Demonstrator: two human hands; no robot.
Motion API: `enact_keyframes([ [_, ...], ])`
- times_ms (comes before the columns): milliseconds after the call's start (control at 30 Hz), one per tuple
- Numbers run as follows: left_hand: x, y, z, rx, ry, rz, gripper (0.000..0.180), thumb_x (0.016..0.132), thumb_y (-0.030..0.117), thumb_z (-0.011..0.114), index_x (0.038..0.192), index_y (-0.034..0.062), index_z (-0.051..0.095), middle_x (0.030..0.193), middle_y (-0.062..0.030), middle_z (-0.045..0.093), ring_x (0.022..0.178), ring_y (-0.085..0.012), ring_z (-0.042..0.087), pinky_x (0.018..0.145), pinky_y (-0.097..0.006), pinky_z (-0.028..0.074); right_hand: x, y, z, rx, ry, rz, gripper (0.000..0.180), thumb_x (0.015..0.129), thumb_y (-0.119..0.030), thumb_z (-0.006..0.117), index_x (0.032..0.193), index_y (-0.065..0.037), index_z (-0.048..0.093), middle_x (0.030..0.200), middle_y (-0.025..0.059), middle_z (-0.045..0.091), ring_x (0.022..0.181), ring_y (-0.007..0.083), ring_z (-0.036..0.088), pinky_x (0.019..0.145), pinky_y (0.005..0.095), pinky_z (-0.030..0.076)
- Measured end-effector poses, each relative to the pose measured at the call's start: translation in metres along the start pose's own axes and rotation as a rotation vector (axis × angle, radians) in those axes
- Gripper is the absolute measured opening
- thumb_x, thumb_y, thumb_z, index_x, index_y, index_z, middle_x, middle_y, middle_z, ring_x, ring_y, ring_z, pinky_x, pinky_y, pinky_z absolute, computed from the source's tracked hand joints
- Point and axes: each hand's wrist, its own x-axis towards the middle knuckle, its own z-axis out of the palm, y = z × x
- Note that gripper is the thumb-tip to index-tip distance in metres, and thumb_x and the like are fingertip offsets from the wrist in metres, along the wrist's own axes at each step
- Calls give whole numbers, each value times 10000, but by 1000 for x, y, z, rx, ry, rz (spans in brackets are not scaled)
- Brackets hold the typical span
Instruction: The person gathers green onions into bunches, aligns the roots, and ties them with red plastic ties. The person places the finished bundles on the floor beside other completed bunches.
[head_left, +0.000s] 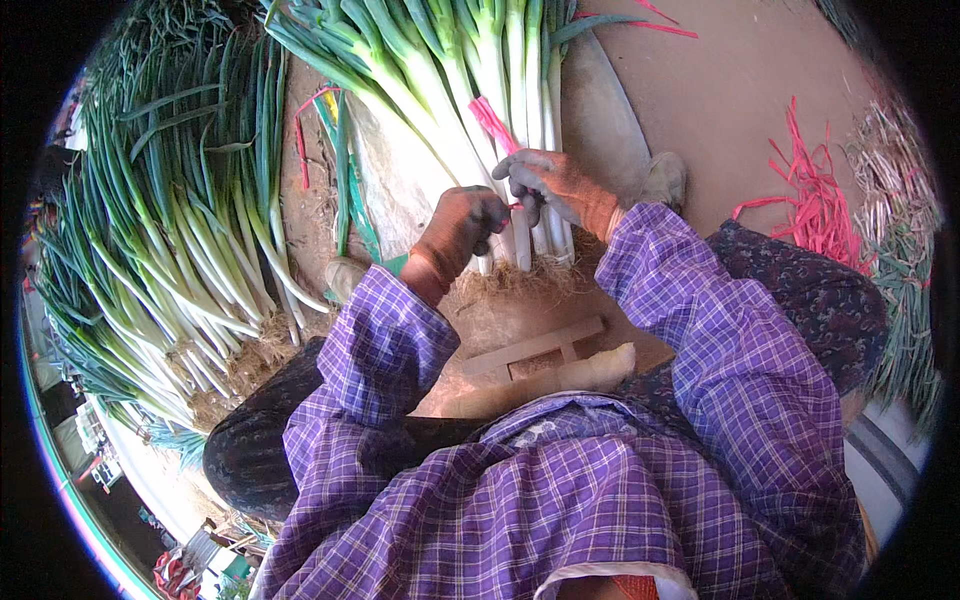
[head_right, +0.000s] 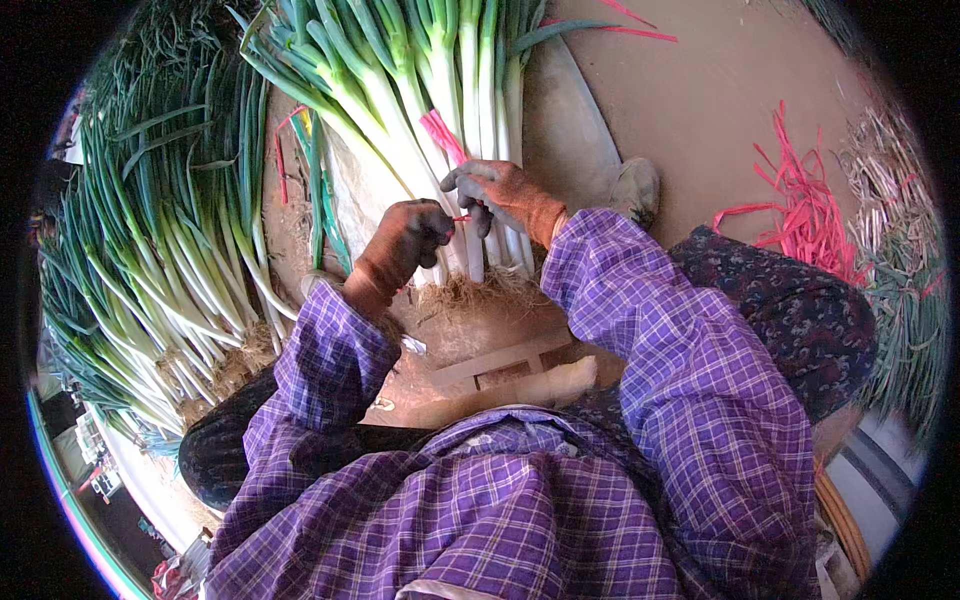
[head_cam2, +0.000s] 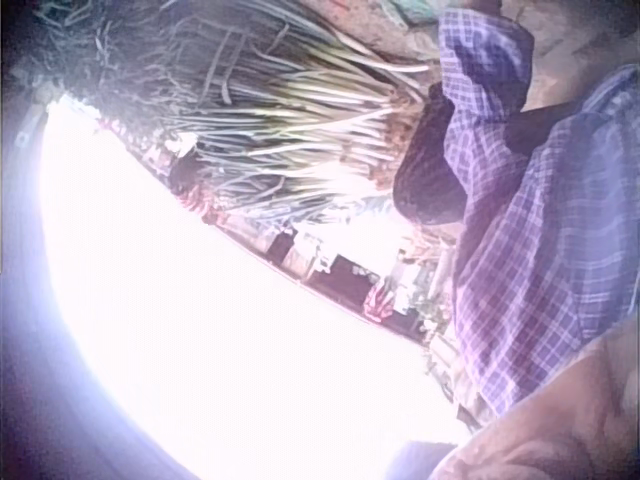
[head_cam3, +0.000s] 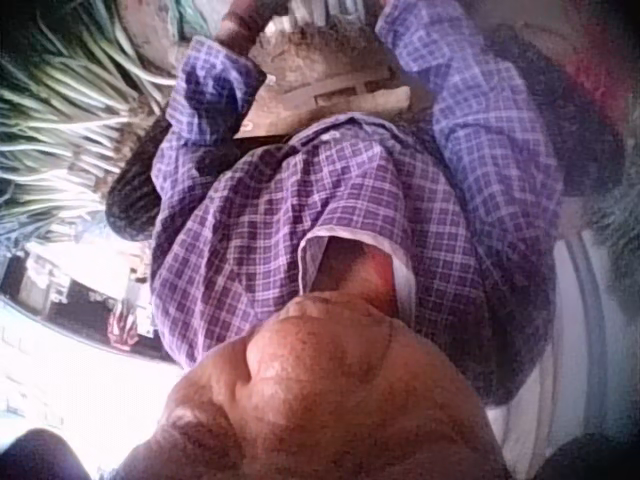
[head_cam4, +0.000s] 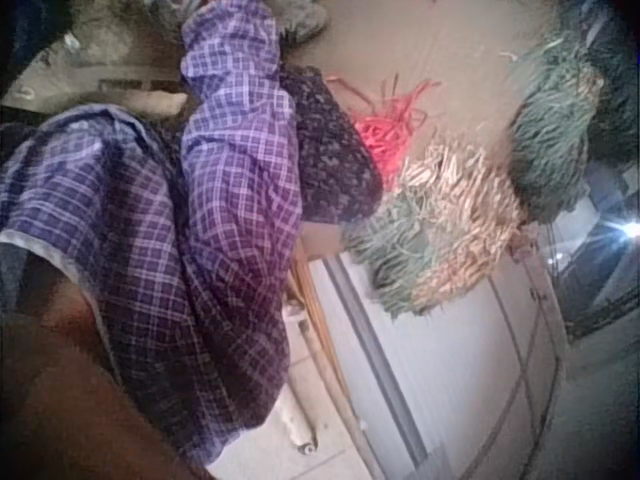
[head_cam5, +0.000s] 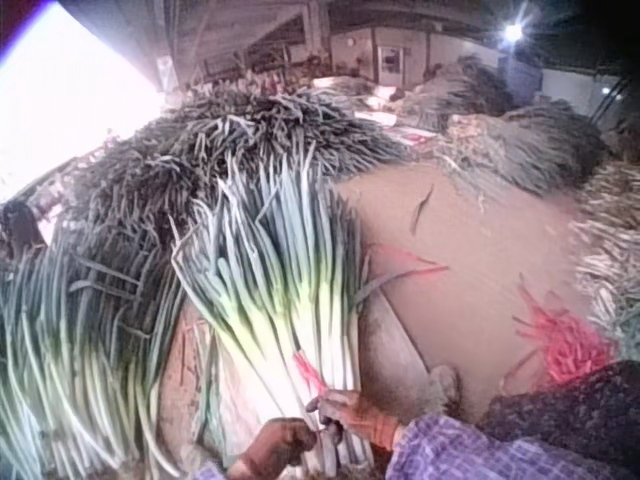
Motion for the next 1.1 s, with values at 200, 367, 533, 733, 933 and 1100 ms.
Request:
enact_keyframes([
  [200,-23,40,8,323,20,60,83,786,45,600,711,12,612,692,-17,520,532,-105,527,461,-283,422,8,9,-12,18,-39,-29,222,942,-191,480,1044,-55,624,698,11,516,521,106,531,431,251,472],
  [367,2,0,-14,-463,-22,-24,94,795,39,582,884,10,573,706,-34,523,500,-97,432,462,-262,367,5,4,-7,45,-89,1,217,927,-143,491,1068,-30,610,701,22,530,533,112,555,438,260,484],
  [533,1,5,-13,-533,-16,-29,46,758,73,579,780,35,566,684,-64,523,490,-139,396,461,-280,349,6,6,-15,14,-127,-2,236,922,-135,501,1108,-21,594,759,39,564,577,120,577,473,262,503],
  [733,2,29,17,-501,-81,-49,93,785,76,511,702,37,527,544,-39,428,394,-118,293,386,-274,278,-5,-10,-14,-345,-190,-79,314,854,-159,599,1148,-51,581,835,55,609,730,148,606,656,288,512],
  [933,-9,65,32,441,-7,308,84,779,88,597,732,29,560,609,-11,486,448,-90,462,381,-233,346,-1,3,16,-1086,19,-359,263,807,-310,651,900,-64,632,782,117,640,770,282,620,743,359,482],
  [1100,1,84,22,662,381,576,277,786,-16,520,985,134,642,708,-82,570,482,-140,508,469,-274,439,-6,7,17,-685,37,-310,236,880,-270,585,945,-60,668,800,104,659,776,215,626,753,345,486],
])
